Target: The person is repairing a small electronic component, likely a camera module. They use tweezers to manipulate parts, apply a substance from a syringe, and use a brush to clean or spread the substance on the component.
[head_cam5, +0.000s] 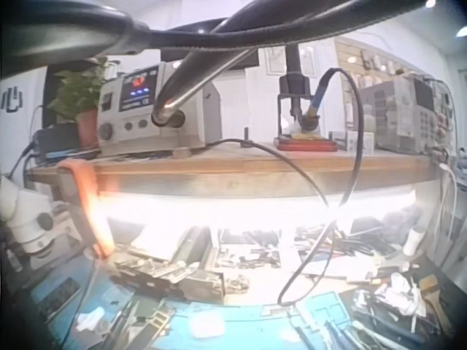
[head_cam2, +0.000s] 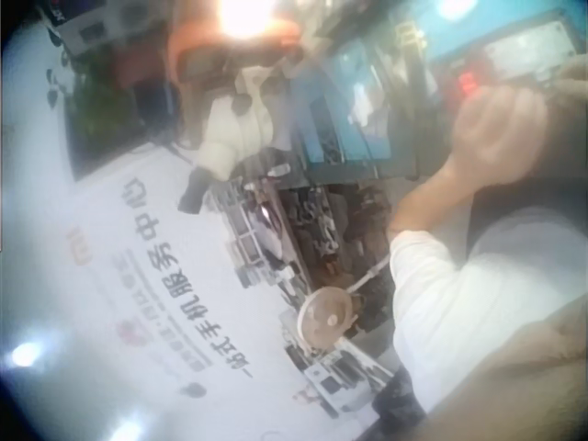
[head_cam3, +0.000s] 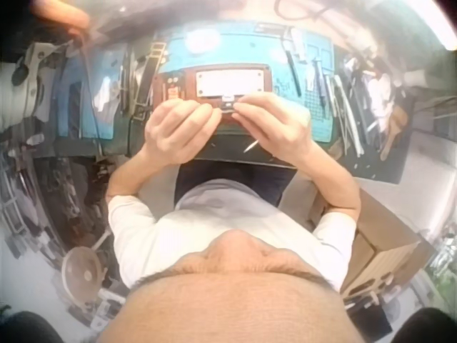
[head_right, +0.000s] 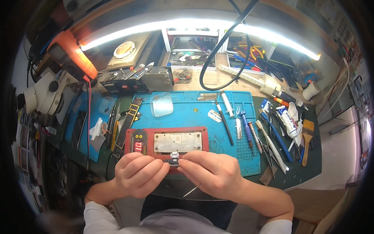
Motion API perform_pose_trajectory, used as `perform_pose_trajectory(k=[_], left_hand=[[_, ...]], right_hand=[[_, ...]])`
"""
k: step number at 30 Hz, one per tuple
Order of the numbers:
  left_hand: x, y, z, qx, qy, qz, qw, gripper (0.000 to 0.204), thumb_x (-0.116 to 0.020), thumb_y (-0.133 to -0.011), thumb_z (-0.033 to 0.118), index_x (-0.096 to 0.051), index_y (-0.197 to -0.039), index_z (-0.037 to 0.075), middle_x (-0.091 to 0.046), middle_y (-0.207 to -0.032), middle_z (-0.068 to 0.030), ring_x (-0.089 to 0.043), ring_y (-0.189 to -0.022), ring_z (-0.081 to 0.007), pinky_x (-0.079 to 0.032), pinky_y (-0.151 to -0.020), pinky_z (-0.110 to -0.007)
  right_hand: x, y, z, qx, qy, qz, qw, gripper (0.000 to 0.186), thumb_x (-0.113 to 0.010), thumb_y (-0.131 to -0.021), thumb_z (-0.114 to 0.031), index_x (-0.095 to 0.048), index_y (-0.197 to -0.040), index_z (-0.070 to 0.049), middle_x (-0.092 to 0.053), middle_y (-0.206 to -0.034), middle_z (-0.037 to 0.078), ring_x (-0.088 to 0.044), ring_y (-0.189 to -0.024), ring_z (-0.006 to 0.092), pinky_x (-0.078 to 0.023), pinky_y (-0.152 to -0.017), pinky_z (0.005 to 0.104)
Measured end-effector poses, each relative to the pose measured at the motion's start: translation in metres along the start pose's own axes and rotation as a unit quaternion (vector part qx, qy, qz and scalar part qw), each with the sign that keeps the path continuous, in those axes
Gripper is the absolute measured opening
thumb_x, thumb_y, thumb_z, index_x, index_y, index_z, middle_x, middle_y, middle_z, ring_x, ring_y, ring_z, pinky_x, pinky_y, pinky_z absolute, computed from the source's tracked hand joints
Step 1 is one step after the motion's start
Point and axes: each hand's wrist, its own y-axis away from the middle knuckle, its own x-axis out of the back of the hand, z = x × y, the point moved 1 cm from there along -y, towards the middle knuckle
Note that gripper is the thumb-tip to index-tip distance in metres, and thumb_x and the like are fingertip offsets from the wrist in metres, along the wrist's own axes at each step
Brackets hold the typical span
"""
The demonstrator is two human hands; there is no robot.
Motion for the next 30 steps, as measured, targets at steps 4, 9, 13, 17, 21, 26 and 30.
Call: perform_pose_trajectory(k=[4,9,13,17,21,26,30], left_hand=[[0.002,-0.002,-0.004,-0.013,-0.006,-0.004,1.0,0.017,-0.071,-0.079,0.011,-0.074,-0.096,0.01,-0.067,-0.097,0.0014,-0.063,-0.088,-0.0121,-0.05,-0.074,-0.027],[0.002,-0.001,-0.007,-0.034,0.019,-0.009,0.999,0.029,-0.073,-0.071,0.01,-0.078,-0.1,0.008,-0.069,-0.098,0.0,-0.062,-0.084,-0.0145,-0.049,-0.069,-0.029],[0.002,-0.002,-0.007,-0.036,0.022,-0.015,0.999,0.031,-0.072,-0.071,0.011,-0.078,-0.101,0.008,-0.068,-0.098,-0.0007,-0.061,-0.085,-0.015,-0.049,-0.069,-0.029],[0.002,-0.004,-0.006,0.011,0.054,-0.018,0.998,0.029,-0.075,-0.073,0.011,-0.078,-0.101,0.008,-0.068,-0.098,-0.0012,-0.06,-0.085,-0.0153,-0.049,-0.068,-0.029],[-0.003,-0.005,-0.004,0.013,0.075,0.006,0.997,0.028,-0.08,-0.074,0.011,-0.078,-0.101,0.007,-0.067,-0.095,-0.0008,-0.06,-0.082,-0.0158,-0.049,-0.065,-0.028],[-0.004,-0.008,0.001,0.023,0.084,0.022,0.996,0.027,-0.079,-0.075,0.011,-0.078,-0.102,0.007,-0.065,-0.093,-0.0001,-0.06,-0.079,-0.0156,-0.049,-0.064,-0.028],[-0.004,-0.005,0.004,0.044,0.068,0.047,0.996,0.028,-0.075,-0.075,0.01,-0.079,-0.103,0.009,-0.066,-0.097,-0.0003,-0.061,-0.081,-0.0152,-0.051,-0.066,-0.029]], right_hand=[[0.0,-0.001,-0.002,-0.01,0.007,-0.005,1.0,0.023,-0.083,-0.078,-0.008,-0.074,-0.099,-0.004,-0.073,-0.094,0.008,-0.072,-0.071,0.0189,-0.056,-0.055,0.0288],[0.002,0.0,-0.001,-0.026,-0.014,-0.011,1.0,0.022,-0.085,-0.079,-0.007,-0.076,-0.099,-0.005,-0.075,-0.095,0.009,-0.074,-0.076,0.0228,-0.059,-0.06,0.0302],[0.001,0.003,0.001,-0.017,-0.006,-0.012,1.0,0.021,-0.085,-0.079,-0.007,-0.077,-0.098,-0.005,-0.075,-0.095,0.009,-0.074,-0.076,0.0223,-0.059,-0.06,0.0301],[0.002,0.003,-0.001,-0.016,0.003,-0.009,1.0,0.021,-0.085,-0.079,-0.007,-0.077,-0.098,-0.006,-0.075,-0.096,0.009,-0.074,-0.076,0.0216,-0.058,-0.059,0.0295],[0.004,0.001,-0.003,-0.002,-0.012,0.007,1.0,0.023,-0.082,-0.079,-0.007,-0.076,-0.101,-0.004,-0.074,-0.099,0.009,-0.074,-0.074,0.0196,-0.057,-0.056,0.0287],[0.004,0.002,0.0,0.028,-0.022,0.027,0.999,0.024,-0.08,-0.079,-0.007,-0.075,-0.102,-0.002,-0.074,-0.099,0.009,-0.073,-0.073,0.0189,-0.057,-0.056,0.0283],[0.008,0.001,0.0,0.055,-0.03,0.022,0.998,0.026,-0.082,-0.081,-0.008,-0.075,-0.105,-0.002,-0.074,-0.098,0.01,-0.073,-0.073,0.0198,-0.058,-0.057,0.0286]])
